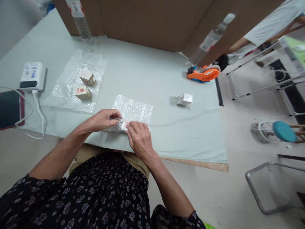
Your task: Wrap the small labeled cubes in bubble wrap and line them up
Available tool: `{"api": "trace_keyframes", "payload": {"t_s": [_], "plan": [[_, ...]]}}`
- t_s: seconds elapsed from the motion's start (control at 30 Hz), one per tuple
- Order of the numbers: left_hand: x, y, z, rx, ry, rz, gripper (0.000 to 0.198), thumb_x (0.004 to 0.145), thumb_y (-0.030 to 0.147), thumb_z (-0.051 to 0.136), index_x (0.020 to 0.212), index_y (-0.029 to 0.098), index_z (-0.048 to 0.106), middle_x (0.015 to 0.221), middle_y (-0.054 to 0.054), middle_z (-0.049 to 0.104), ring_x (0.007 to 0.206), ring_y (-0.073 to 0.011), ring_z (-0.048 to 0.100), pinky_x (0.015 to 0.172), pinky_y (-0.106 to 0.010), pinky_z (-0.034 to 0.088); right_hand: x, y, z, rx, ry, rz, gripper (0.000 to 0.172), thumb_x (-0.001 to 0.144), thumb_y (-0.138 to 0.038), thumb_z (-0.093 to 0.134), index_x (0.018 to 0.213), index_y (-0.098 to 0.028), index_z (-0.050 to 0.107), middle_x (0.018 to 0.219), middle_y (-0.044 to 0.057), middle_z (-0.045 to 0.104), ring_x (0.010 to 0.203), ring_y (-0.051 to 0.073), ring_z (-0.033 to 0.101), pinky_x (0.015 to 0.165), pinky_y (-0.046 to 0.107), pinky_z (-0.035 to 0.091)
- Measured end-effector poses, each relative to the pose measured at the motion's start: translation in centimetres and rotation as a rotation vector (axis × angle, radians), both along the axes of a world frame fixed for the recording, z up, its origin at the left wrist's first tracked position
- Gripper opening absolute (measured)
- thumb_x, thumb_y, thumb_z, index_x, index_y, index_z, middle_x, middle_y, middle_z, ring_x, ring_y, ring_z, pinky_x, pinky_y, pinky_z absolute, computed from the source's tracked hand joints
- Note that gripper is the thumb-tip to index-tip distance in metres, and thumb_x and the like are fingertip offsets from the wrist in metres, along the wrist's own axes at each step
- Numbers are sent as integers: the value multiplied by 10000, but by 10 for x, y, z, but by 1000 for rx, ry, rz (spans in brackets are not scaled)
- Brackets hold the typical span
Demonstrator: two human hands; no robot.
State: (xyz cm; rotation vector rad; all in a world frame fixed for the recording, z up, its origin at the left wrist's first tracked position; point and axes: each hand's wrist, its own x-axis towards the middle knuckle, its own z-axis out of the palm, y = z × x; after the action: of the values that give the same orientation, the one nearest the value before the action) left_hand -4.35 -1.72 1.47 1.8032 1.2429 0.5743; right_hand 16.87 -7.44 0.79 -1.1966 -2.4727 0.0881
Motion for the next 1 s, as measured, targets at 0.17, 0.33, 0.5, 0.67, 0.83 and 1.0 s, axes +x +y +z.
{"api": "trace_keyframes", "payload": {"t_s": [0.17, 0.33, 0.5, 0.67, 0.83, 1.0], "plan": [[-29, -6, -2, -71, 87, 234, 240, 730, 215, 562, 942, 171, 666, 715, 10, 628, 624, -130, 548, 578, -245, 423, -4, 3, 8, 11, -125, -6, 281, 995, -200, 465, 1245, -217, 593, 1095, 90, 681, 956, 247, 551, 866, 398, 382], [-38, -31, -4, -87, 190, 426, 389, 771, 406, 652, 1073, 160, 658, 888, -64, 712, 758, -192, 639, 697, -307, 498, -7, 8, 13, 26, -238, 24, 282, 1003, -264, 455, 1248, -199, 578, 1073, 103, 640, 938, 255, 501, 848, 404, 355], [-26, -37, -4, -72, 357, 460, 350, 737, 482, 721, 909, 184, 657, 753, -58, 692, 686, -216, 611, 645, -321, 450, -7, 14, 14, 12, -254, 48, 280, 995, -271, 465, 1249, -202, 561, 1054, 101, 623, 931, 256, 483, 855, 413, 345], [-14, -19, -11, -98, 424, 404, 322, 682, 470, 735, 629, 207, 557, 590, -4, 586, 573, -165, 501, 532, -277, 327, -6, 16, 16, 2, -255, 63, 283, 981, -267, 490, 1251, -214, 556, 1071, 99, 630, 934, 254, 493, 857, 417, 340], [-9, -16, -8, -157, 306, 349, 254, 698, 335, 641, 533, 201, 502, 499, 47, 479, 519, -116, 422, 514, -251, 299, -5, 18, 17, -5, -268, 81, 277, 990, -269, 469, 1243, -211, 565, 1056, 105, 639, 928, 265, 499, 884, 443, 337], [11, -22, -1, -101, 130, 459, 155, 668, 247, 584, 570, 201, 474, 527, 50, 484, 526, -107, 431, 503, -235, 321, -6, 19, 20, 1, -275, 87, 261, 986, -255, 466, 1216, -208, 582, 1025, 108, 646, 952, 276, 505, 924, 462, 318]]}}
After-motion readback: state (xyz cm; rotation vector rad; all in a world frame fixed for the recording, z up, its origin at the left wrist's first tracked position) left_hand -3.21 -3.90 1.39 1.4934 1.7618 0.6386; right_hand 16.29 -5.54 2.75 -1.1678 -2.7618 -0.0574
